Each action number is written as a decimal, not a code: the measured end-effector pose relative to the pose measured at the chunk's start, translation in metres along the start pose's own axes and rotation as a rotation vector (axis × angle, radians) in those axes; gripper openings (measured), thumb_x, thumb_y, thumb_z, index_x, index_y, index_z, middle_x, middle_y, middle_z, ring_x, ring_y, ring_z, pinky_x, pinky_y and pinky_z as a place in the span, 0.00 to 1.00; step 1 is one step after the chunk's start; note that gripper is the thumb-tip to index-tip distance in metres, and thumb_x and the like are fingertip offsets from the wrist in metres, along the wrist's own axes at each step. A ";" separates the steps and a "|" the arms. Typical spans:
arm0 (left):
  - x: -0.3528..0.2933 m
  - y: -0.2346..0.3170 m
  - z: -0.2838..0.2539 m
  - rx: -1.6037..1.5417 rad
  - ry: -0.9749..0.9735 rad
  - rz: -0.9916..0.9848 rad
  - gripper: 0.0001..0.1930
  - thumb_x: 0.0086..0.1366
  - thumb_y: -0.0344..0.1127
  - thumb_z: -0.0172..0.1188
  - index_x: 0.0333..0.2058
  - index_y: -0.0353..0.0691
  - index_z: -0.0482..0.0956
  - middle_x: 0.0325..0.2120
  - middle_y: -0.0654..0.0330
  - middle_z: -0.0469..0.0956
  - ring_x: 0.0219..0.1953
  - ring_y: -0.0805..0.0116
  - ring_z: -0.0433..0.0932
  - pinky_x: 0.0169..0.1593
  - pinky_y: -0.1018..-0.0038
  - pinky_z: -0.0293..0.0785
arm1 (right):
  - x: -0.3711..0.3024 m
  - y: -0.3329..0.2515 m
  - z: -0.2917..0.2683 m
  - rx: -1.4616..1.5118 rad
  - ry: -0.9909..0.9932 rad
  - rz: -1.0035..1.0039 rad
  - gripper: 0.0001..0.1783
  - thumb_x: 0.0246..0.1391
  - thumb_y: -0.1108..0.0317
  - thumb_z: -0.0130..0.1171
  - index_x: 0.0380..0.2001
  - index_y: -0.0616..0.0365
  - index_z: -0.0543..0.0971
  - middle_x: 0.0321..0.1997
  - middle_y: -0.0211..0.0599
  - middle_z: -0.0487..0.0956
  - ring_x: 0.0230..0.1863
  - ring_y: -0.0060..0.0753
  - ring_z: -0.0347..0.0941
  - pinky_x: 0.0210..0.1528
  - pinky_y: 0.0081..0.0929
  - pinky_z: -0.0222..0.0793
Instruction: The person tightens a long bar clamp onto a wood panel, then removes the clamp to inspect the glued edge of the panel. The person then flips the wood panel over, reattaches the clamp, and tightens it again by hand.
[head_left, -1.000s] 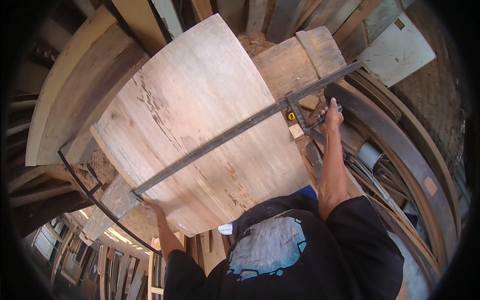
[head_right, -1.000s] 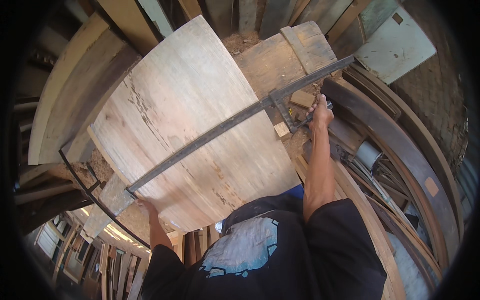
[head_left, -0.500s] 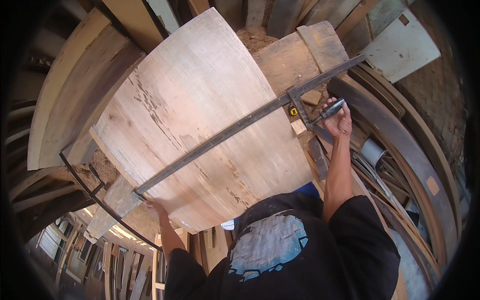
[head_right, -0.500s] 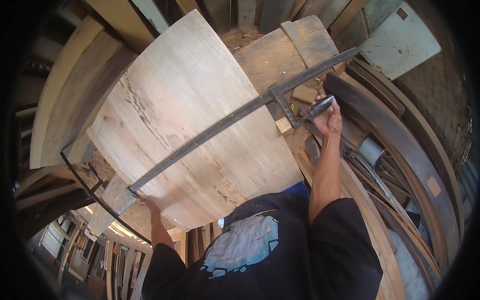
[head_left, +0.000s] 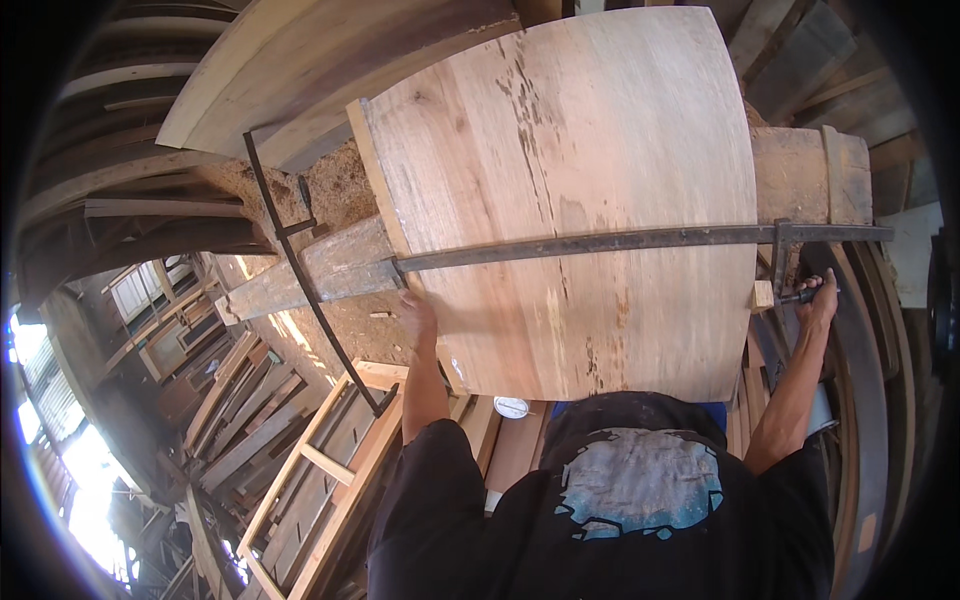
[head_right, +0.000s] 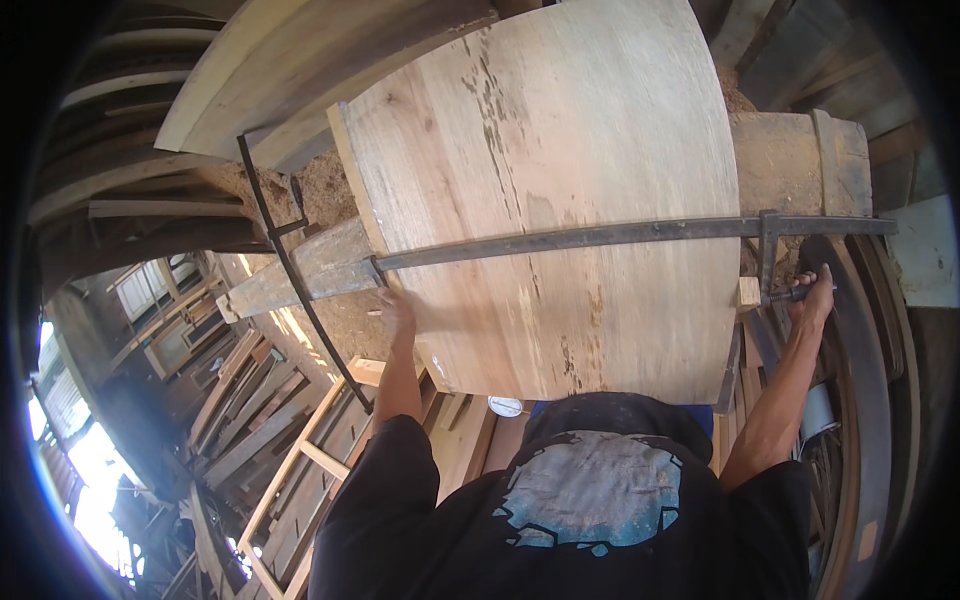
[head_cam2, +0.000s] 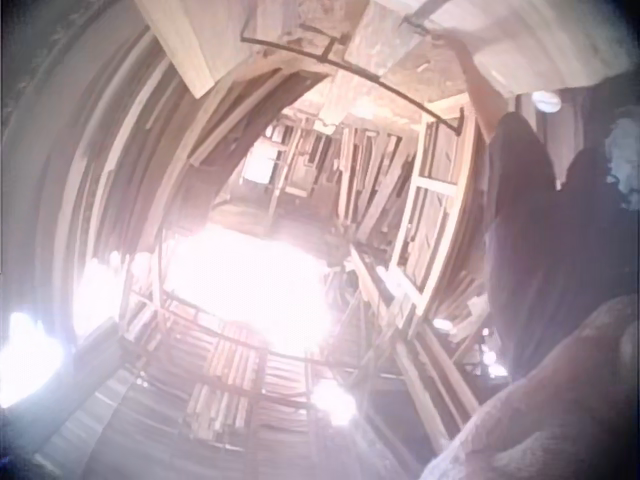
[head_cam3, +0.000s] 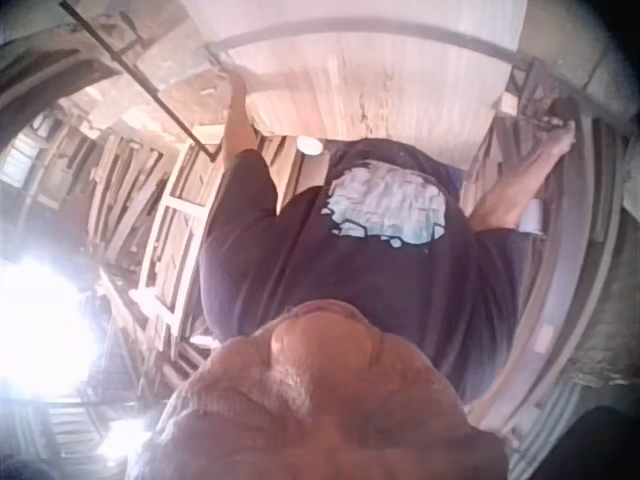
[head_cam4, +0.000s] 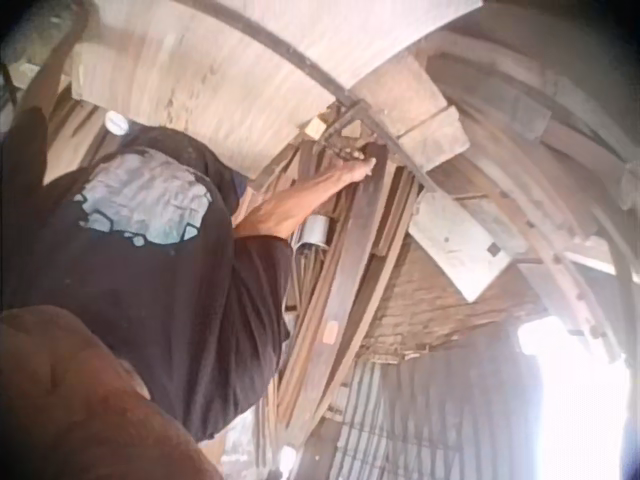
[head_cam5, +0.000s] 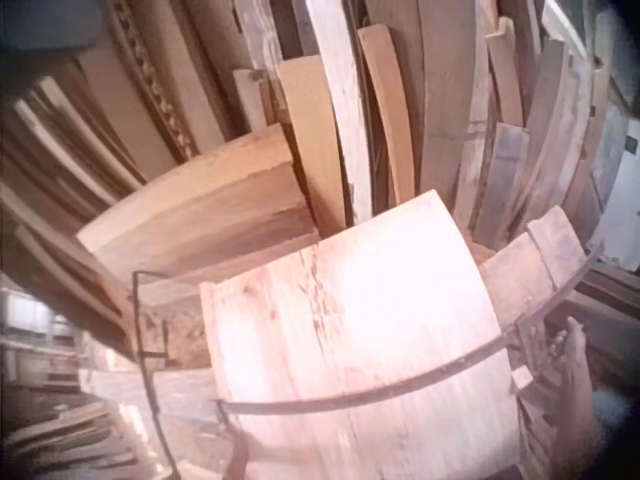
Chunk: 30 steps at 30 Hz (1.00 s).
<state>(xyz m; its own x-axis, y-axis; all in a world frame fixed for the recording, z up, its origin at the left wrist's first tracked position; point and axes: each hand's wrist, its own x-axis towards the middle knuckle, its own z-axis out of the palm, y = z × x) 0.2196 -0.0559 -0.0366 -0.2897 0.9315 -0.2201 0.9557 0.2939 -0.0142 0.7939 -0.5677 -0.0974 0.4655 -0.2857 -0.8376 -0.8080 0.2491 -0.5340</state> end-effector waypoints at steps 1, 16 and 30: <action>-0.002 0.008 -0.004 -0.021 -0.026 -0.013 0.36 0.69 0.58 0.28 0.52 0.27 0.68 0.49 0.33 0.69 0.51 0.32 0.68 0.54 0.48 0.63 | 0.004 0.001 -0.007 -0.018 -0.008 0.002 0.16 0.62 0.56 0.49 0.22 0.49 0.65 0.18 0.23 0.65 0.18 0.19 0.64 0.22 0.23 0.65; 0.058 -0.082 0.024 -1.073 -0.662 -0.186 0.31 0.67 0.62 0.38 0.50 0.40 0.73 0.41 0.54 0.76 0.44 0.55 0.74 0.51 0.64 0.69 | -0.010 0.012 -0.009 0.585 -0.944 0.188 0.16 0.58 0.57 0.55 0.33 0.60 0.71 0.21 0.25 0.62 0.22 0.22 0.56 0.31 0.26 0.59; 0.084 -0.079 0.045 0.290 0.066 0.082 0.26 0.72 0.45 0.30 0.62 0.37 0.53 0.48 0.43 0.73 0.49 0.43 0.74 0.51 0.47 0.70 | -0.036 0.001 0.038 -0.131 0.323 -0.195 0.20 0.54 0.53 0.60 0.22 0.57 0.70 0.16 0.30 0.69 0.14 0.25 0.66 0.15 0.28 0.65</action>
<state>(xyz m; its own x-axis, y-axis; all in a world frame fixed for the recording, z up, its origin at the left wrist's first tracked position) 0.1220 -0.0109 -0.0974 -0.2047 0.9642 -0.1686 0.9481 0.1525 -0.2790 0.7901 -0.5218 -0.0724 0.4938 -0.5979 -0.6314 -0.7647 0.0472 -0.6427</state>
